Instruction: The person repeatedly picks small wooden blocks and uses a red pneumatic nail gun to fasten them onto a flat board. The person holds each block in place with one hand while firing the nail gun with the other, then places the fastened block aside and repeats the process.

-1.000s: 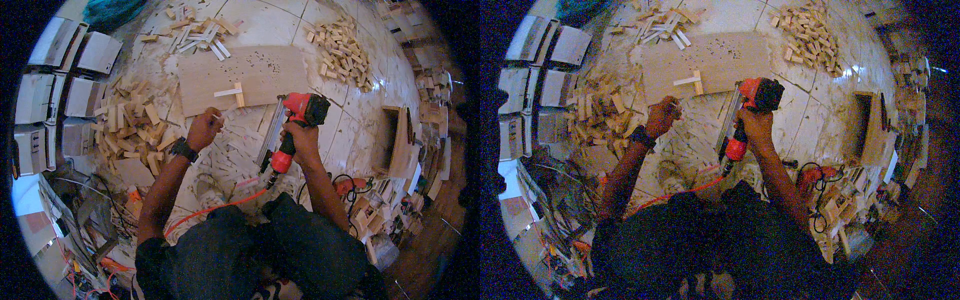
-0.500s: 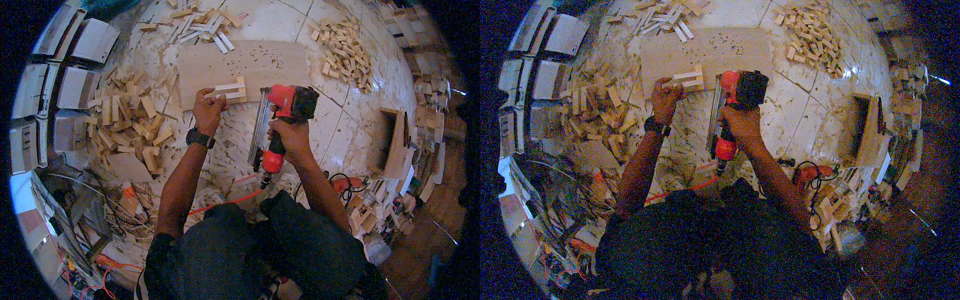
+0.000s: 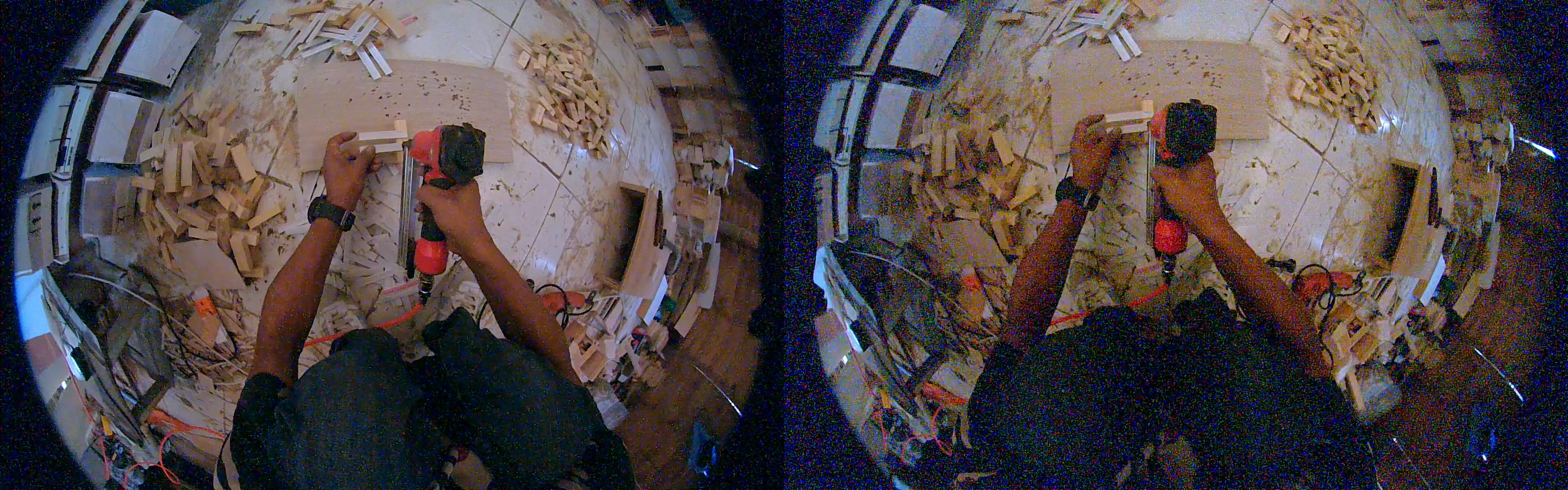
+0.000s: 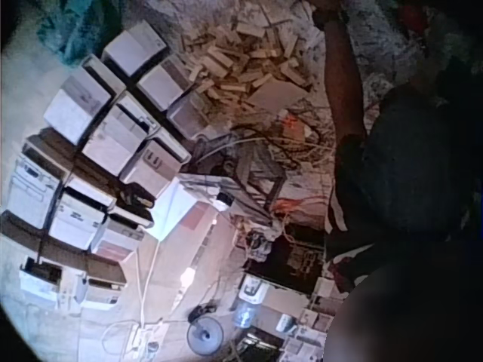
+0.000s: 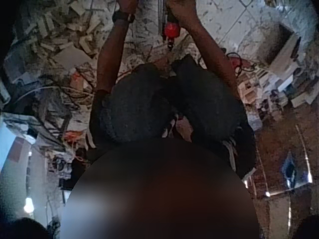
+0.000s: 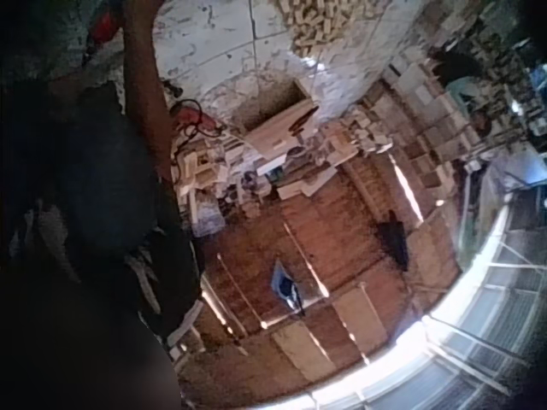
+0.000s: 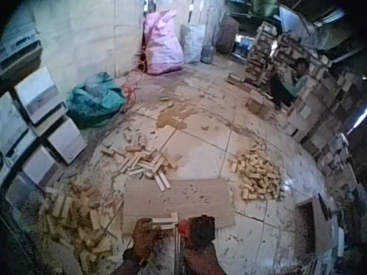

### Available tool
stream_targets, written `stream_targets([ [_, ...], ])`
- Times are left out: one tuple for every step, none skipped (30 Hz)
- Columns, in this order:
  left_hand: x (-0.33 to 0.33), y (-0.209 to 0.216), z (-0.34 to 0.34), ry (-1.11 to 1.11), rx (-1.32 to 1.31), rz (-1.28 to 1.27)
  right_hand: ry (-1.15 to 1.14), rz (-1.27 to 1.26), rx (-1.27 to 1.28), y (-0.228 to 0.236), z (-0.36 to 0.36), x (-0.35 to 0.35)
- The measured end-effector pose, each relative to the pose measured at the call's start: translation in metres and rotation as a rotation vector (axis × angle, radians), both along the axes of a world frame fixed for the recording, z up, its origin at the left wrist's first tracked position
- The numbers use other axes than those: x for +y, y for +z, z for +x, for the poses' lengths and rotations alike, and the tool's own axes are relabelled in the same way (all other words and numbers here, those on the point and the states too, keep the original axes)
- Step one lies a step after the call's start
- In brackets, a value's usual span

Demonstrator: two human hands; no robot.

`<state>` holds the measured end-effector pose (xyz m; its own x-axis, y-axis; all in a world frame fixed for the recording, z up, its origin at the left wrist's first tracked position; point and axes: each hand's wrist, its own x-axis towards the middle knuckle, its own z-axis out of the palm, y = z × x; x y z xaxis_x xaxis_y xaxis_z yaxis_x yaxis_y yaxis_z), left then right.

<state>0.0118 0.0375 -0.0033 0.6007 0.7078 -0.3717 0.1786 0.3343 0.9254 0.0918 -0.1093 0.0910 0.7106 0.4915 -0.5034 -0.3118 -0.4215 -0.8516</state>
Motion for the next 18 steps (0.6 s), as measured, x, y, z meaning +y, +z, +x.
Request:
stream_targets([
  [0.000,0.000,0.000,-0.015,0.027,0.009,-0.001,-0.004,-0.009,0.000,0.000,0.001],
  [0.001,0.000,0.000,-0.009,0.054,-0.015,0.000,-0.012,-0.018,0.000,0.000,0.002],
  [0.001,0.000,0.000,-0.010,0.024,0.003,0.003,-0.021,-0.028,0.001,-0.001,0.003],
  [0.001,0.000,0.001,0.010,-0.008,-0.013,0.000,-0.033,-0.025,0.001,-0.001,0.005],
  [0.001,0.000,0.001,0.028,-0.039,-0.028,-0.002,-0.046,-0.023,0.002,-0.001,0.006],
  [0.002,0.000,0.001,0.011,-0.028,0.003,-0.003,-0.060,-0.021,0.002,-0.001,0.007],
  [0.002,-0.001,0.001,-0.007,-0.016,0.034,-0.004,-0.065,-0.003,0.002,-0.001,0.008],
  [0.002,-0.002,0.001,-0.025,-0.004,0.065,-0.004,-0.069,0.015,0.002,-0.001,0.008],
  [0.002,-0.003,0.001,-0.023,-0.023,0.074,0.006,-0.042,0.023,0.002,-0.001,0.008],
  [0.002,-0.005,0.002,-0.022,-0.042,0.083,0.019,-0.074,-0.035,0.000,-0.002,0.009],
  [0.002,-0.007,0.002,-0.023,-0.062,0.091,0.040,-0.076,-0.104,-0.002,-0.003,0.011],
  [0.002,-0.010,0.002,-0.002,-0.080,0.029,0.054,-0.105,-0.157,-0.005,-0.003,0.013],
  [0.002,-0.013,0.001,0.019,-0.097,-0.034,0.104,-0.098,-0.206,-0.006,-0.002,0.013],
  [0.002,-0.017,0.001,0.033,-0.139,-0.089,0.147,-0.117,-0.235,-0.006,-0.002,0.013],
  [0.002,-0.020,0.000,0.015,-0.069,-0.020,0.189,-0.115,-0.281,-0.006,-0.003,0.013],
  [0.003,-0.024,-0.001,-0.010,-0.028,0.060,0.185,-0.172,-0.286,-0.006,-0.006,0.013],
  [0.005,-0.027,0.000,-0.018,-0.047,0.170,0.183,-0.202,-0.317,-0.006,-0.008,0.015],
  [0.007,-0.030,0.000,-0.035,0.007,0.188,0.190,-0.234,-0.348,-0.004,-0.008,0.016],
])
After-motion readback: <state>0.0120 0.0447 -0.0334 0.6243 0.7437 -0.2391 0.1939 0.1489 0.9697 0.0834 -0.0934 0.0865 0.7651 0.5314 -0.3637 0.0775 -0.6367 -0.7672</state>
